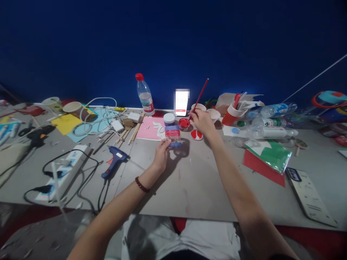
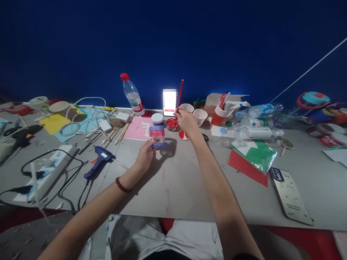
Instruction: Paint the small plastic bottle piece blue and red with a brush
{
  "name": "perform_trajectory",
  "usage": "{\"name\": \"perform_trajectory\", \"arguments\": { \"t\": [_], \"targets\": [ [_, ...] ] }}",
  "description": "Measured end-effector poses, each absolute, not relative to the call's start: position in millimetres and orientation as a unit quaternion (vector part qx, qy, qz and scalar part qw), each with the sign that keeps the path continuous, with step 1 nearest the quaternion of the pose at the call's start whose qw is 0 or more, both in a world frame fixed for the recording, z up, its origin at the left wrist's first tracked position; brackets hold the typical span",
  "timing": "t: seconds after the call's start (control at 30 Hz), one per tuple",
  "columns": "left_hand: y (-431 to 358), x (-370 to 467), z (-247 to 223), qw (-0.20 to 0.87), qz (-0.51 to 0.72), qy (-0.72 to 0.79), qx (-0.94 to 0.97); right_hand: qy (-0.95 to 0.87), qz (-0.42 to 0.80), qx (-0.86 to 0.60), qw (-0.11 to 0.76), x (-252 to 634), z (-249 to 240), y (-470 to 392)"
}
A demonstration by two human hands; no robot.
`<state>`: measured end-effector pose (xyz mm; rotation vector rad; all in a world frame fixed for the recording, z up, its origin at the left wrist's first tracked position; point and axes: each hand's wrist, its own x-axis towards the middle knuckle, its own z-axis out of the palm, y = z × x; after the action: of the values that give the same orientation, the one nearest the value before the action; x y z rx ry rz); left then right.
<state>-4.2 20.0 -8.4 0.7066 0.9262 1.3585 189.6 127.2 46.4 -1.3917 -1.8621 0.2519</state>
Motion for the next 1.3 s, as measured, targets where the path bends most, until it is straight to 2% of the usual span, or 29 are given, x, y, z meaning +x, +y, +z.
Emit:
{"name": "perform_trajectory", "arguments": {
  "t": [1.03,1.3],
  "targets": [
    [19,-5,-4,0.628,0.589,0.407,0.306,-0.723,0.088,-0.524,0.441,182,36,127],
    [20,-4,-6,0.628,0.598,0.404,0.291,-0.733,0.108,-0.521,0.424,178,33,127]
  ]
}}
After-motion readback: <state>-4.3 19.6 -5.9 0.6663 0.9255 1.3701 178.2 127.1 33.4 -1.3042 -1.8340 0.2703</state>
